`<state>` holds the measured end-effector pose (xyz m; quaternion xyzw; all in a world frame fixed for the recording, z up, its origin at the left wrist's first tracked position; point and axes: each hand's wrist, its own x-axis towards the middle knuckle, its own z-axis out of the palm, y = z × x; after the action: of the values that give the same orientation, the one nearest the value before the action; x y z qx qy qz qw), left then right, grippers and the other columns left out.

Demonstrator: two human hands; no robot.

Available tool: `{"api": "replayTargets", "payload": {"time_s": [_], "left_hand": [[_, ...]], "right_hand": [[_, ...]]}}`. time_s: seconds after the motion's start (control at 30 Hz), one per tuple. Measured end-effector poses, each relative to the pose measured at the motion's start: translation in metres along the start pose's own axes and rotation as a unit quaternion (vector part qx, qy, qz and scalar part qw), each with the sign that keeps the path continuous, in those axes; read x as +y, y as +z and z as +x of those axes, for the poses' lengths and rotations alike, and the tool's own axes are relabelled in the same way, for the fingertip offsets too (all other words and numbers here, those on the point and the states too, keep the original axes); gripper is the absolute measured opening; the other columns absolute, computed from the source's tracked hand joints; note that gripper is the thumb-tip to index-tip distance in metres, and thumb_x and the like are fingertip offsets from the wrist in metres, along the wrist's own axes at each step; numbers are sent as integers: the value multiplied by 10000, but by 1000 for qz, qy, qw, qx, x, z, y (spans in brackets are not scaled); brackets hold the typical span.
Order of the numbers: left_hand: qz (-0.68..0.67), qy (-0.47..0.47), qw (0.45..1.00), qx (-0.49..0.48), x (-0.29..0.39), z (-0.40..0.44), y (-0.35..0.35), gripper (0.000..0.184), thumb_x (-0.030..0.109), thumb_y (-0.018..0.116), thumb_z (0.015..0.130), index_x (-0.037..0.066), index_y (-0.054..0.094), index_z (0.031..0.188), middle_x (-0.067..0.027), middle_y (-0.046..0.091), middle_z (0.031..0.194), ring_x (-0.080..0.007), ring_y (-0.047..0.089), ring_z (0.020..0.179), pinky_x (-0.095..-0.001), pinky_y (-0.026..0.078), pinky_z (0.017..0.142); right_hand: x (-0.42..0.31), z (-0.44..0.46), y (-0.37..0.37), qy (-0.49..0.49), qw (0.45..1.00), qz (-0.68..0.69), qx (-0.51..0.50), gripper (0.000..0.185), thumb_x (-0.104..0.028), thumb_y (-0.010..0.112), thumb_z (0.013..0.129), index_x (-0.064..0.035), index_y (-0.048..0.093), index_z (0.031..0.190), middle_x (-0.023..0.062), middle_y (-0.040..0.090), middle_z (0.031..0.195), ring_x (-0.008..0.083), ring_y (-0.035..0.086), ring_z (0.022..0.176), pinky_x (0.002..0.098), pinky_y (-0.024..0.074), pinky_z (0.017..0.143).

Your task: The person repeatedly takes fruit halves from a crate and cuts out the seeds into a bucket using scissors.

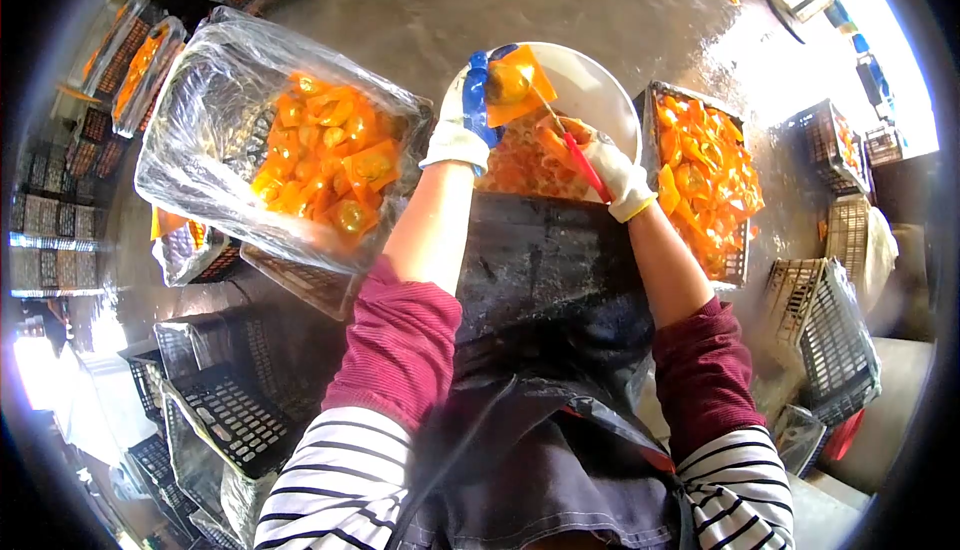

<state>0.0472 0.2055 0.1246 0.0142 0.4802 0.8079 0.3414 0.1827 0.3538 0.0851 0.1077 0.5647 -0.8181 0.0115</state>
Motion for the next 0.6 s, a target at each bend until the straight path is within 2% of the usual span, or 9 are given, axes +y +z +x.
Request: {"api": "replayTargets", "payload": {"time_s": [0.1, 0.2, 0.27, 0.37, 0.4, 0.5, 0.6], "left_hand": [[-19, 24, 999, -34, -7, 10, -7, 400, 438, 434, 952, 161, 623, 1171, -49, 604, 1172, -201, 566, 1019, -338, 457, 738], [-15, 1, 1000, 0, -8, 14, -9, 381, 421, 473, 941, 149, 621, 1164, -50, 615, 1138, -189, 566, 972, -349, 473, 711], [133, 86, 987, 13, -14, 17, -13, 364, 401, 508, 931, 136, 621, 1154, -46, 621, 1103, -182, 567, 934, -343, 475, 691], [196, 150, 969, -25, -20, 23, -23, 351, 378, 551, 917, 115, 617, 1140, -58, 620, 1087, -190, 576, 931, -339, 487, 702], [164, 137, 976, -41, -18, 21, -21, 355, 375, 556, 916, 107, 610, 1142, -66, 616, 1091, -197, 581, 942, -344, 493, 716], [19, 44, 996, -74, -7, 15, -13, 382, 373, 559, 917, 81, 580, 1162, -89, 602, 1112, -223, 594, 978, -372, 513, 767], [-127, -79, 989, -4, -3, 12, -9, 432, 221, 687, 849, 117, 525, 1236, -109, 606, 1142, -241, 552, 1098, -377, 517, 834]], "right_hand": [[-8, -3, 1, 55, 988, -129, 65, 337, -26, 585, 893, 20, 535, 1224, 75, 592, 1147, 149, 568, 1021, 219, 457, 878], [-14, -4, 14, 34, 995, -78, 56, 329, 16, 557, 894, 24, 543, 1223, 80, 600, 1141, 145, 568, 1015, 214, 465, 872], [-1, 2, 5, -23, 987, -151, 59, 324, 31, 543, 897, 26, 550, 1221, 77, 604, 1135, 139, 569, 1007, 208, 465, 864], [-7, -1, 11, 10, 978, -187, 88, 316, 42, 531, 900, 30, 559, 1215, 70, 611, 1112, 134, 571, 988, 200, 467, 845], [-12, -3, 13, 39, 976, -188, 103, 313, 43, 529, 901, 31, 562, 1212, 67, 614, 1102, 133, 572, 981, 198, 467, 838], [1, 4, 0, 12, 965, -250, 77, 314, 53, 513, 904, 34, 561, 1213, 64, 623, 1073, 133, 574, 968, 190, 466, 821], [5, 7, -4, 5, 973, -215, 78, 301, -3, 556, 903, 33, 568, 1201, 66, 630, 1049, 131, 576, 934, 197, 469, 791]]}}
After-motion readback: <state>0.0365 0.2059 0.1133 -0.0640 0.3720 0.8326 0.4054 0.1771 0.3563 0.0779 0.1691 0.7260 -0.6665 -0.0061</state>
